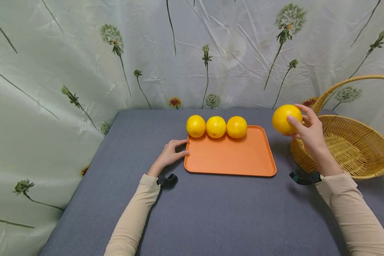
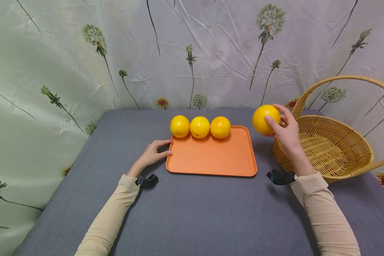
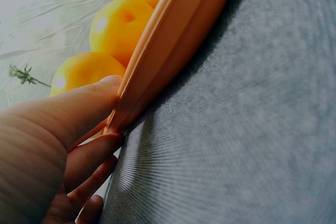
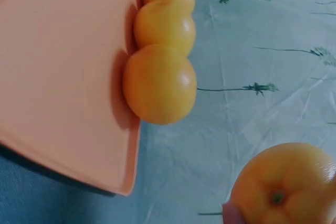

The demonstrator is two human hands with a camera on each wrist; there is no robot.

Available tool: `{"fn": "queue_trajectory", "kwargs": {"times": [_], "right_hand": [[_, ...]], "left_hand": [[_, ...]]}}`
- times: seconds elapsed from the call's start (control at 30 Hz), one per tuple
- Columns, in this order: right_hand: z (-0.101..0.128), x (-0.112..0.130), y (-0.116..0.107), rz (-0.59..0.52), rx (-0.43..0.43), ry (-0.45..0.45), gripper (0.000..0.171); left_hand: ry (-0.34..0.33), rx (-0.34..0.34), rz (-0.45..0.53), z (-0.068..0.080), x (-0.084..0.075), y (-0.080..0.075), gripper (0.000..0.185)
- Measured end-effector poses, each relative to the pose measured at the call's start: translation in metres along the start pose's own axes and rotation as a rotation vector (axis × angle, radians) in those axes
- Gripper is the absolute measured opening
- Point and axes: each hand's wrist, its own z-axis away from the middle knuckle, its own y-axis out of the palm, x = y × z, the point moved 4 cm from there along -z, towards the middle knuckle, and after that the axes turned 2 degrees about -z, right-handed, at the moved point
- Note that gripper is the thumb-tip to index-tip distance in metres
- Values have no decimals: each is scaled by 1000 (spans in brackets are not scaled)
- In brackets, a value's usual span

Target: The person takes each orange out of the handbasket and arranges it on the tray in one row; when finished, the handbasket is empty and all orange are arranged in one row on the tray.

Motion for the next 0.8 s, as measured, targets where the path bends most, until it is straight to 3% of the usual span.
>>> {"fn": "queue_trajectory", "kwargs": {"times": [0.2,0.43,0.63,0.8], "right_hand": [[-2,-11,14,52,8,41,42],[-8,-25,18,243,18,97,44],[-17,-42,21,422,82,179,52],[-24,-57,24,502,136,270,64]], "left_hand": [[0,-2,-8,1,0,0,51],[2,-1,-10,2,0,0,51],[12,-10,-15,2,-1,-1,51],[7,-3,-8,0,-1,-1,51]]}}
